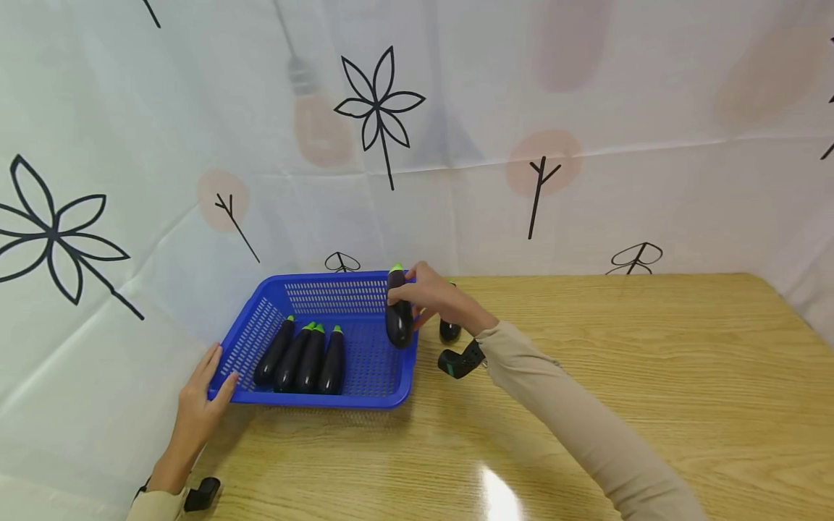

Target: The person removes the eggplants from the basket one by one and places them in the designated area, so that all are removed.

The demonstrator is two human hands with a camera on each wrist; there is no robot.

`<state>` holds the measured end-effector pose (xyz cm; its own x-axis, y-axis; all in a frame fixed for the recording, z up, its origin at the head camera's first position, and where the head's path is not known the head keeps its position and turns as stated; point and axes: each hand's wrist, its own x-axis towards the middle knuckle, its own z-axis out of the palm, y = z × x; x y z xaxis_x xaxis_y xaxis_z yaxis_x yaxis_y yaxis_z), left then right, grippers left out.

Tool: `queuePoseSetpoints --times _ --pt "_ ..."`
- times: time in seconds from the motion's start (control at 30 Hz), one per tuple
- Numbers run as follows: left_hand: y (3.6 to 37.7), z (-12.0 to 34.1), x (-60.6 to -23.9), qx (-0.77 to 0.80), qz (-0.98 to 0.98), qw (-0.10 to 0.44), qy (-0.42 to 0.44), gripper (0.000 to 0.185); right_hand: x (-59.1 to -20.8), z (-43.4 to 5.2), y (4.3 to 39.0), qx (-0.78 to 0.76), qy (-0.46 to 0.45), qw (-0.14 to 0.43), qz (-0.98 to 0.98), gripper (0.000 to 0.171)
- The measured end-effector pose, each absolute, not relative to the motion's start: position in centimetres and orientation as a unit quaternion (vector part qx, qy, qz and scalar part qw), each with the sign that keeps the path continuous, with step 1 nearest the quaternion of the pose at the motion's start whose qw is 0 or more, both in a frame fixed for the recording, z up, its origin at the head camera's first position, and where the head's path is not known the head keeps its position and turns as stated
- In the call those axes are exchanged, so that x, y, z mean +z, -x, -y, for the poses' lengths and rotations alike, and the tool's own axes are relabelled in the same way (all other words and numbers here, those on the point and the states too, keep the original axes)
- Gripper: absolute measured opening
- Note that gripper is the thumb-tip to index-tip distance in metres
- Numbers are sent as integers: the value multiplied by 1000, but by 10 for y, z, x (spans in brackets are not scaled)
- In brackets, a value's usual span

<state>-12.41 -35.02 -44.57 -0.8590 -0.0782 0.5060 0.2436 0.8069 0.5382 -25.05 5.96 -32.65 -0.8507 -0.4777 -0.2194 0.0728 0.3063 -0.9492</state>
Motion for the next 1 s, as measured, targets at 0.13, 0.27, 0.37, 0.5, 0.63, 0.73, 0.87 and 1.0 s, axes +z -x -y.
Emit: queuePoseSetpoints --times 0.13,0.27,0.37,0.5,0.63,0.73,0.87,1.0 --pt "124 350 -446 -307 914 262 43 63 -327 -65 252 -569 133 240 -775 63" --pt "124 349 -446 -307 914 262 42 63 -326 -69 251 -567 130 238 -778 60" --pt "124 349 -445 -307 915 260 40 63 -326 -72 251 -569 127 237 -778 56" --pt "123 349 -445 -305 915 260 38 63 -328 -77 252 -565 125 233 -781 54" --pt "123 350 -445 -303 915 264 40 63 -330 -81 254 -562 121 229 -785 57" --pt "124 350 -445 -302 914 266 42 63 -331 -84 255 -563 116 227 -786 58" --pt "124 350 -445 -304 914 266 43 63 -333 -89 256 -558 109 227 -791 57" --pt "124 351 -445 -306 914 264 44 63 -335 -94 257 -554 101 228 -794 58"
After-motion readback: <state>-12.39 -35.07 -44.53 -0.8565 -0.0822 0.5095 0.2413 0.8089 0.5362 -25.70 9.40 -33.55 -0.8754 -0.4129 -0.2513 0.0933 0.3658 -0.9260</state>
